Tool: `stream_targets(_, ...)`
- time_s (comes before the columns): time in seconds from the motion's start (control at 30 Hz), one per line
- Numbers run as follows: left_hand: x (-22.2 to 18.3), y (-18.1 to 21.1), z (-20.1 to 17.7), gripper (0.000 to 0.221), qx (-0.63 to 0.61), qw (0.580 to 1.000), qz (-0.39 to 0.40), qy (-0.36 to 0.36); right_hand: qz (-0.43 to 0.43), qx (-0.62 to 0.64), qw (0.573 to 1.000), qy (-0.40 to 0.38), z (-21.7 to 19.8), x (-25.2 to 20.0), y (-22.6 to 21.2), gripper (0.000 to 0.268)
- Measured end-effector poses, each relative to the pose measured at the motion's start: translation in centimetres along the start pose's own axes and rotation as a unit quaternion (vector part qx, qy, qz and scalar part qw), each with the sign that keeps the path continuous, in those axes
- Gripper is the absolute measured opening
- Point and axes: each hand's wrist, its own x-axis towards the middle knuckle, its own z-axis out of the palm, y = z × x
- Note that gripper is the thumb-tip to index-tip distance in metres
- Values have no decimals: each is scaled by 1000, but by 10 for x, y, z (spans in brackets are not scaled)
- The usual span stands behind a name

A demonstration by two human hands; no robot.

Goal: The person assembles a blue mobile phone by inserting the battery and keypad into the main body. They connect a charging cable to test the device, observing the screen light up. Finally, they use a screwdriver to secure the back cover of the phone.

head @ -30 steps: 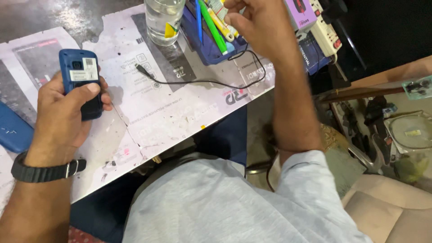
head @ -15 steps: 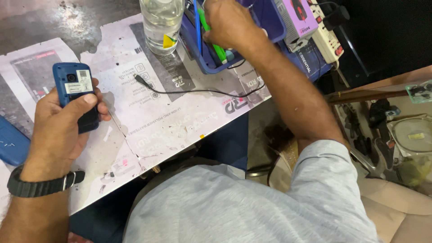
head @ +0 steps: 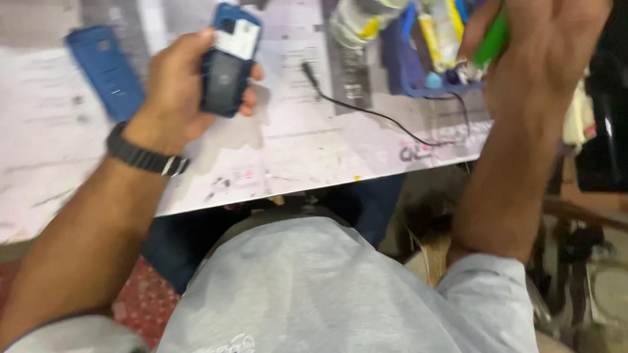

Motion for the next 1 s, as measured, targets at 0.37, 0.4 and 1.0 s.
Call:
stream_targets(0.37,-4,1,0,43,41,997,65,-23,246,274,864,-344,121,-117,4,45)
stream_targets(0.4,-6,1,0,43,39,996,70,-25,244,261,872,-334,122,-120,5,47)
stream_targets(1.0,-7,-2,7,43,107,993,55,-4,-1,-104,978,-180,53,-131,-53,52)
